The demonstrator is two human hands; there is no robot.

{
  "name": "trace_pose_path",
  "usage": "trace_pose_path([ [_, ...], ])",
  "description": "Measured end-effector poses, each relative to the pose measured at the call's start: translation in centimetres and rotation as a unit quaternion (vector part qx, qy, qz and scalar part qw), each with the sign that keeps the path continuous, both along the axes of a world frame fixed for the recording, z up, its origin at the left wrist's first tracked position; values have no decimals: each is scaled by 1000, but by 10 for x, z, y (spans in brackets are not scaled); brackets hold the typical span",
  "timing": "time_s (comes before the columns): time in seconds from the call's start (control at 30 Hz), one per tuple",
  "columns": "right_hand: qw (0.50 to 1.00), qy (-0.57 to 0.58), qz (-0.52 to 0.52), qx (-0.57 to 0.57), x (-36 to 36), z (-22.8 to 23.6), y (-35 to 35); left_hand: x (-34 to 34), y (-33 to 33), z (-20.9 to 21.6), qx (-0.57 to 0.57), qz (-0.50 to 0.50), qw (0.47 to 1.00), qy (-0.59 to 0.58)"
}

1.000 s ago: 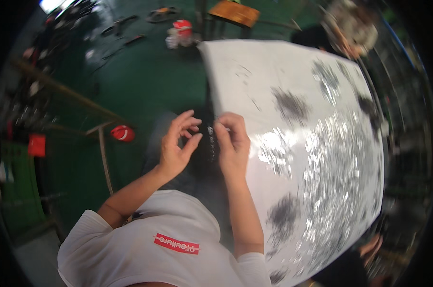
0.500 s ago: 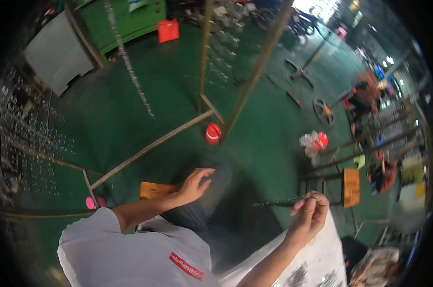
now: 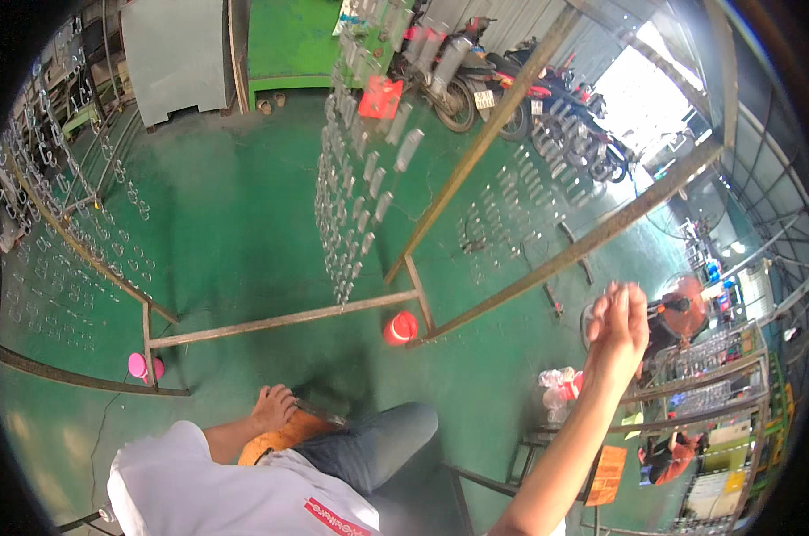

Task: The person picks small metal hooks and clips from a white-covered table, links them together by hand, and places the assembled pieces onto a nearby metal rack. The process is repeated continuously throughout the clip.

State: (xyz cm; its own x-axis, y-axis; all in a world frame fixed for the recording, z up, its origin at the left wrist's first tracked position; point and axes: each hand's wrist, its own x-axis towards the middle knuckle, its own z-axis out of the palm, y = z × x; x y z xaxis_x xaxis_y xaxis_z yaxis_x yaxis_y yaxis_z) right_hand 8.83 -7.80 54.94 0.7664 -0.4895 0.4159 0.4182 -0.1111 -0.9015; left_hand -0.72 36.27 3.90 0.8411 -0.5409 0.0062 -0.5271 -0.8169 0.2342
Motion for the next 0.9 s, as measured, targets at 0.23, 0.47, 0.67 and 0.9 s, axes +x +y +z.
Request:
trace_pose_path([
  [0.23,993,3,102,-60,134,47,35,1,-3,6,34,9,999,31],
  [0.47,981,-3,187,-56,251,85,80,3,-4,12,52,14,997,59],
  [0.67,970,-6,238,-54,318,129,121,2,-3,11,50,13,996,75],
  [0.9,947,-59,283,-138,352,185,169,3,-3,14,40,13,996,83],
])
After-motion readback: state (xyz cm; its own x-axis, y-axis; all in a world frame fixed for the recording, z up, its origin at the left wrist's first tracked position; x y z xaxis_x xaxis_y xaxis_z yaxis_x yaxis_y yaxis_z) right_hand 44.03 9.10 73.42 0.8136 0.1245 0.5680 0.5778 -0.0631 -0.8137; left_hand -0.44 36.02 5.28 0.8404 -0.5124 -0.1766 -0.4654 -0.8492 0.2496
